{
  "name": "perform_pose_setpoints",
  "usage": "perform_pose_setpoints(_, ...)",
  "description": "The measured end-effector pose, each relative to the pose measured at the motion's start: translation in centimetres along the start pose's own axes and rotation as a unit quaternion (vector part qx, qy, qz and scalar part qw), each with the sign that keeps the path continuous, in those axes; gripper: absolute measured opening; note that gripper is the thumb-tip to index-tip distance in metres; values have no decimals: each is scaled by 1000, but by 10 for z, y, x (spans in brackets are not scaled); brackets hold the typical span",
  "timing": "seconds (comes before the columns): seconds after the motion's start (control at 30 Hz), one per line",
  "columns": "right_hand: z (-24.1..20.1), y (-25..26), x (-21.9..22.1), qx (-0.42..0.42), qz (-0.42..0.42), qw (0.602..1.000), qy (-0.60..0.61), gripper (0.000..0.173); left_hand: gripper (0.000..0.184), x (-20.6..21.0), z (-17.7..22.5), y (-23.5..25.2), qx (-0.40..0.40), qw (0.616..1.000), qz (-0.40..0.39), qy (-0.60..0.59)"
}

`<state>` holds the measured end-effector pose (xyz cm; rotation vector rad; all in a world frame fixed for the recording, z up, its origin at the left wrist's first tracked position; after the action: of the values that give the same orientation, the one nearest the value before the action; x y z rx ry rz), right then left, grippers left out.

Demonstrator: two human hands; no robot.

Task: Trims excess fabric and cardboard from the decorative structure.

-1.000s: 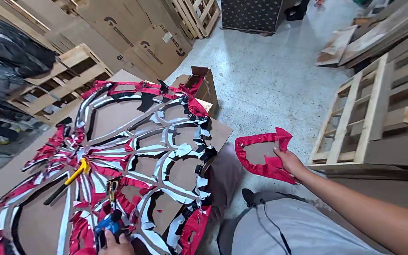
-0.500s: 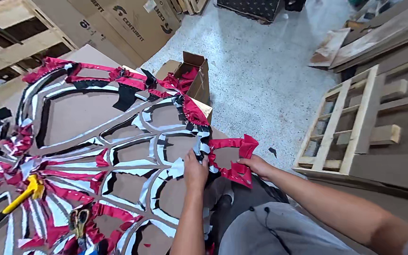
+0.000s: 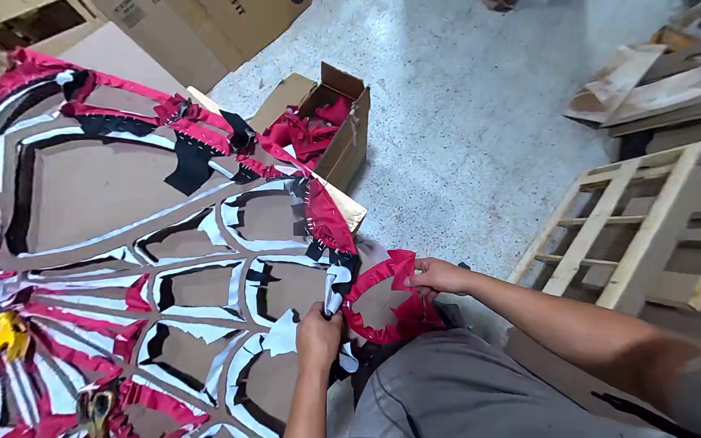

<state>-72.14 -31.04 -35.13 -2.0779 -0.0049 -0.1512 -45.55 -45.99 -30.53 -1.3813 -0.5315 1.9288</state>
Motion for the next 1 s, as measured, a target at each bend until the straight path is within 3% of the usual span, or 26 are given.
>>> perform_pose_setpoints(0.13,-17,19,26,-4,-49,994,-98,39,27,-9,4,-16,-8,1000,27,-10)
perform_pose_setpoints(0.3,-35,54,117,-22,15,998,55,40,27,-18,6,-31,4,999,37,-26)
perform_pose_setpoints(0.43,-55,79,154,-114,45,987,107,32,27,-14,5,-31,12,999,40,-17)
perform_pose_setpoints(0.5,-58,77,146,-151,30,987,54,31,26,-14,5,-32,13,999,43,-15)
perform_pose_setpoints(0.57,-53,73,125,-135,28,990,28,32,27,-11,4,-31,12,999,30,-16)
perform_pose_setpoints(0.77,-50,34,52,-145,49,983,100,46,31,10,-3,-23,54,998,41,0)
perform_pose_setpoints(0.9,-75,49,49,-168,-52,981,78,57,35,20,-32,-50,147,962,222,-60)
perform_pose_setpoints(1.0,-100,75,66,-151,-93,978,112,44,38,29,-69,-79,-4,920,333,-208)
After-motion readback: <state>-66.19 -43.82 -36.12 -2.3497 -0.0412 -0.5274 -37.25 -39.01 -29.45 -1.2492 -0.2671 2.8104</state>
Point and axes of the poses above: each hand's wrist, its own y-axis towards the middle knuckle, its own x-axis out of the palm, z = x × y, the point moved 3 cm from there along y, towards the middle knuckle, and after that the axes turned 5 degrees about x, right-handed, at the moved point
